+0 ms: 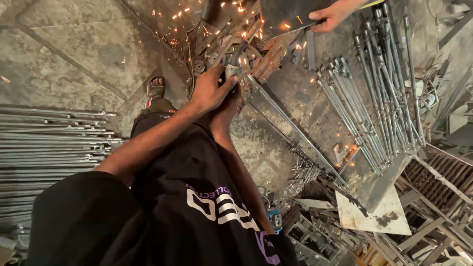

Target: Welding multiple metal rods together to create a structure in a workshop.

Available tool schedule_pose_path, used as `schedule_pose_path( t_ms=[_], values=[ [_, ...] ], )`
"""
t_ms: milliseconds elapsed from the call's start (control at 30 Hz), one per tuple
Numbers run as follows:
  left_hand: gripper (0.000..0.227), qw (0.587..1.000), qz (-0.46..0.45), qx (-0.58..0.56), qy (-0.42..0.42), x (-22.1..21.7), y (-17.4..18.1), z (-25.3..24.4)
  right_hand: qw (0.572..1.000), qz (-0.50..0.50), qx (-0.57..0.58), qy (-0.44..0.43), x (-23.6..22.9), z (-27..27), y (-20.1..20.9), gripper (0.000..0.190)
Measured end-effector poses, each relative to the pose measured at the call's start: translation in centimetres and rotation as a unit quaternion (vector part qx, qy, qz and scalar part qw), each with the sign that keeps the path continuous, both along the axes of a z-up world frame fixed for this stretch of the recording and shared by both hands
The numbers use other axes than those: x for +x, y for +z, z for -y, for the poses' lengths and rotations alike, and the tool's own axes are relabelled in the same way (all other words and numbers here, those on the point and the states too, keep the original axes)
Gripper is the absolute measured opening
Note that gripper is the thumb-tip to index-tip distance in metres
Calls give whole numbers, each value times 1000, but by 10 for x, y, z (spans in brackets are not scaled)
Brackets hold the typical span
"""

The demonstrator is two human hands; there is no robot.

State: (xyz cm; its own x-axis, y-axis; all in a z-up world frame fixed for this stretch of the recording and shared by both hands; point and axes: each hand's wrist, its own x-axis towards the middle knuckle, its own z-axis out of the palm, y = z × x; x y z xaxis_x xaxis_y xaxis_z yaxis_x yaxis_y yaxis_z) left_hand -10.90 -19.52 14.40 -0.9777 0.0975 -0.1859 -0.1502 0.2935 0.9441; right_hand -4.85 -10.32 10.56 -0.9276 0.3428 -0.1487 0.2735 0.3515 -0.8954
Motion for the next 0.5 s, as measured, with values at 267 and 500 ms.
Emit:
schedule_pose_path(
  t_ms=[267, 500],
  values=[
    [58, 1000, -1, -22, 23, 7, -7, -2, 972, -21, -229, -46, 3, -3, -15, 44],
    [56, 999, 28, -19, 11, 5, 0, 1, 999, -14, -45, 8, 4, -5, -18, 42]
  ],
)
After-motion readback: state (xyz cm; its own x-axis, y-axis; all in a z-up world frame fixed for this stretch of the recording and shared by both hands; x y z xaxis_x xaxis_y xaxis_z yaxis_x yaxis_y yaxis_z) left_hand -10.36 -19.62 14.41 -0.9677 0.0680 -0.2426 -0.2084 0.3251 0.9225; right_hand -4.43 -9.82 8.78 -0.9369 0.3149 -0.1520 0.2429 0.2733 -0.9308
